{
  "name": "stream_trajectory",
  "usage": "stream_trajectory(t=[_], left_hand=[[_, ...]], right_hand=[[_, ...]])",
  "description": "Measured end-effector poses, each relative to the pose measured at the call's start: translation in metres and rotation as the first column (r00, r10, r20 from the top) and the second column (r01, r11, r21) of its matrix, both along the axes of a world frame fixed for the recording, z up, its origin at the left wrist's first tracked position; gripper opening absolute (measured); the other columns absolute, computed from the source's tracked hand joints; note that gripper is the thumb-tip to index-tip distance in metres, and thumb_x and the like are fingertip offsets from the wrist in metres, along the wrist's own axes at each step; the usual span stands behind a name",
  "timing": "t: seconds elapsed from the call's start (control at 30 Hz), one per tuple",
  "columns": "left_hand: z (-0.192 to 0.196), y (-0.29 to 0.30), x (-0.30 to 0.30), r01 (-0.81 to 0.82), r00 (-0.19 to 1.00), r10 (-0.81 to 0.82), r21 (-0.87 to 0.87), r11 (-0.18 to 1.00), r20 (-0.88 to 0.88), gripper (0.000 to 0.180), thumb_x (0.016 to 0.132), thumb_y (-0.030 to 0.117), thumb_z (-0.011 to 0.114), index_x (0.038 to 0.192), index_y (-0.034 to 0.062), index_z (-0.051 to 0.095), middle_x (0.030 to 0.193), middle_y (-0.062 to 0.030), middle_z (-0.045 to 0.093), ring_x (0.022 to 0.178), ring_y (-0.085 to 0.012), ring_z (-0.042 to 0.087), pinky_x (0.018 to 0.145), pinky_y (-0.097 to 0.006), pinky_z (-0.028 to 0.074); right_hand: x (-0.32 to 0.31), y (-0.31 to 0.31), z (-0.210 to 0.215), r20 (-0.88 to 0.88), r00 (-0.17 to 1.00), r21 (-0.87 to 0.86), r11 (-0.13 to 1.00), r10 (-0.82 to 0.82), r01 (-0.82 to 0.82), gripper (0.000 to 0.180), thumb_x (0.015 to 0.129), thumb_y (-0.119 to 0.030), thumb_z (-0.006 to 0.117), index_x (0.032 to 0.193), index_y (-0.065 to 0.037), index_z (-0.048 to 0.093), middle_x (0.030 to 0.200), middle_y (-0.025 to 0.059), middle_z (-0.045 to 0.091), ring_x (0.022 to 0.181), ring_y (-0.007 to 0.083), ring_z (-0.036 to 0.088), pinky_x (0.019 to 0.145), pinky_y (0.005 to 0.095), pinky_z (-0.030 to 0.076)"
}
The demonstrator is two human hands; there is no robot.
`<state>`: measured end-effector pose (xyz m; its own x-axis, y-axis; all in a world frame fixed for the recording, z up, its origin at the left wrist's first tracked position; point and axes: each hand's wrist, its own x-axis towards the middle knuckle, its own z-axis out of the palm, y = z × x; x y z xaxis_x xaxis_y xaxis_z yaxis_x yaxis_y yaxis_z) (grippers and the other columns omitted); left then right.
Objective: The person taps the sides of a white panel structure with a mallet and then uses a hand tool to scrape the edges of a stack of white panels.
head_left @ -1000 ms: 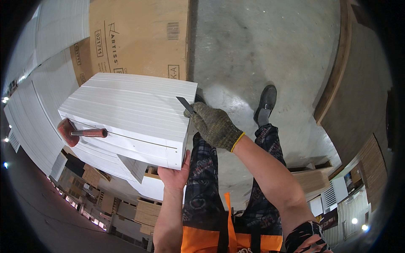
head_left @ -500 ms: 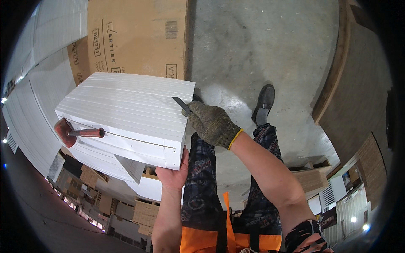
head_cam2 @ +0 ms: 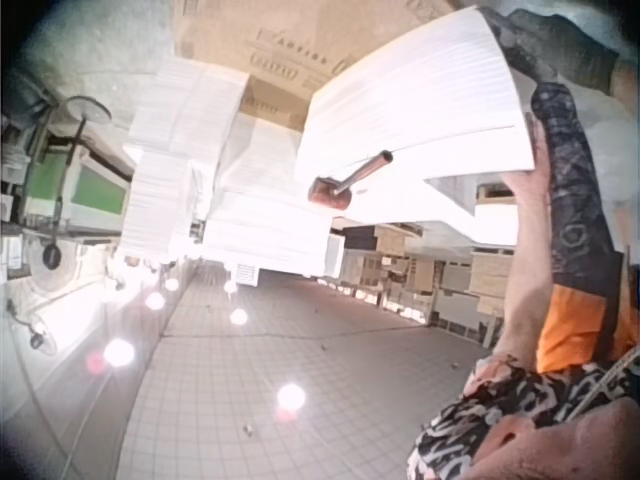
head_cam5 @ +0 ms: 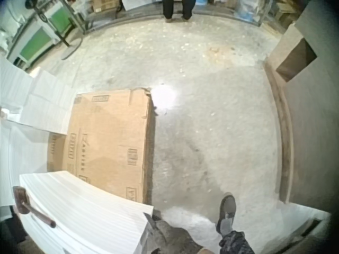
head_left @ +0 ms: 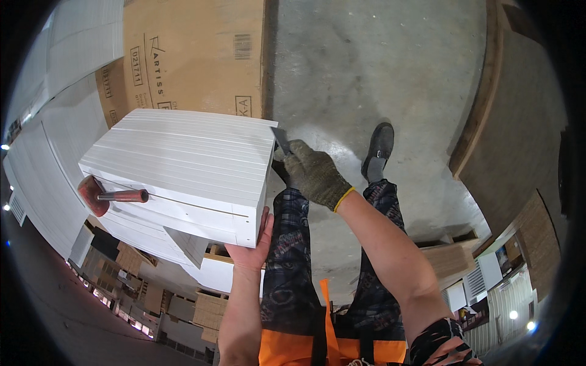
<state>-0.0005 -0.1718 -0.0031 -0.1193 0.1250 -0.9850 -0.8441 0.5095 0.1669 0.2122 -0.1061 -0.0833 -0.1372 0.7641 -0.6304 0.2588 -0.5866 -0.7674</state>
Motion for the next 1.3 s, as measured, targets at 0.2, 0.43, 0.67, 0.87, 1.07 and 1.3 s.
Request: stream_trajectory(t=[0.2, 0.43, 0.67, 0.87, 1.07, 1.3], left_hand=[[-0.008, -0.007, -0.008, -0.063, 0.996, 0.065, -0.031, 0.998, 0.056, 0.071, 0.094, 0.06, 0.042, 0.144, 0.0099, 0.043, 0.143, -0.0183, 0.046, 0.132, -0.0424, 0.042, 0.112, -0.053, 0.034], [-0.005, 0.0, 0.001, -0.069, 0.995, 0.067, 0.025, 0.997, 0.073, 0.072, 0.096, 0.056, 0.041, 0.147, 0.0055, 0.035, 0.145, -0.0216, 0.041, 0.135, -0.042, 0.039, 0.116, -0.053, 0.029], [-0.008, -0.002, -0.001, -0.053, 0.997, 0.053, 0.007, 0.999, 0.054, 0.072, 0.096, 0.055, 0.041, 0.147, 0.0051, 0.036, 0.144, -0.0218, 0.042, 0.134, -0.0426, 0.04, 0.116, -0.052, 0.029], [0.014, -0.022, -0.022, 0.184, 0.981, -0.192, -0.164, 0.969, -0.034, 0.068, 0.097, 0.053, 0.041, 0.141, 0.0013, 0.042, 0.133, -0.0191, 0.051, 0.125, -0.0382, 0.05, 0.108, -0.048, 0.04], [0.092, -0.044, -0.008, 0.891, 0.003, -0.865, -0.392, 0.23, -0.502, 0.039, 0.102, 0.023, 0.045, 0.127, -0.006, 0.053, 0.125, -0.021, 0.059, 0.114, -0.0338, 0.058, 0.101, -0.039, 0.044], [0.035, 0.048, -0.006, 0.696, -0.715, -0.141, -0.716, -0.054, -0.685, 0.05, 0.102, 0.015, 0.04, 0.146, -0.0041, 0.028, 0.155, -0.0246, 0.022, 0.144, -0.0385, 0.022, 0.116, -0.049, 0.021]], right_hand=[[-0.012, 0.011, 0.003, -0.041, 0.991, 0.011, 0.992, 0.127, -0.127, 0.023, 0.096, -0.016, 0.054, 0.115, -0.005, 0.057, 0.105, 0.0161, 0.07, 0.095, 0.0359, 0.067, 0.08, 0.043, 0.054], [-0.018, 0.013, 0.0, 0.021, 0.985, 0.041, 0.984, 0.171, -0.172, 0.024, 0.095, -0.016, 0.056, 0.114, -0.003, 0.057, 0.1, 0.0184, 0.07, 0.091, 0.0378, 0.067, 0.079, 0.0438, 0.054], [-0.013, 0.021, 0.004, -0.028, 0.977, -0.015, 0.977, 0.213, -0.213, 0.026, 0.095, -0.021, 0.055, 0.115, -0.004, 0.057, 0.097, 0.0197, 0.068, 0.088, 0.0394, 0.066, 0.077, 0.0465, 0.053], [-0.003, -0.011, -0.017, 0.163, 0.977, 0.056, 0.99, -0.14, 0.133, 0.027, 0.096, -0.025, 0.053, 0.114, -0.006, 0.06, 0.102, 0.0189, 0.068, 0.09, 0.037, 0.066, 0.078, 0.046, 0.052], [0.015, -0.065, -0.037, 0.337, 0.925, -0.063, 0.976, -0.177, 0.21, 0.027, 0.093, -0.022, 0.056, 0.114, -0.006, 0.061, 0.093, 0.0184, 0.069, 0.087, 0.0377, 0.066, 0.077, 0.0443, 0.053], [0.017, -0.07, -0.053, 0.31, 0.931, -0.094, 0.968, -0.194, 0.233, 0.033, 0.093, -0.023, 0.054, 0.122, -0.007, 0.058, 0.1, 0.0217, 0.068, 0.092, 0.0404, 0.065, 0.082, 0.0483, 0.052]])
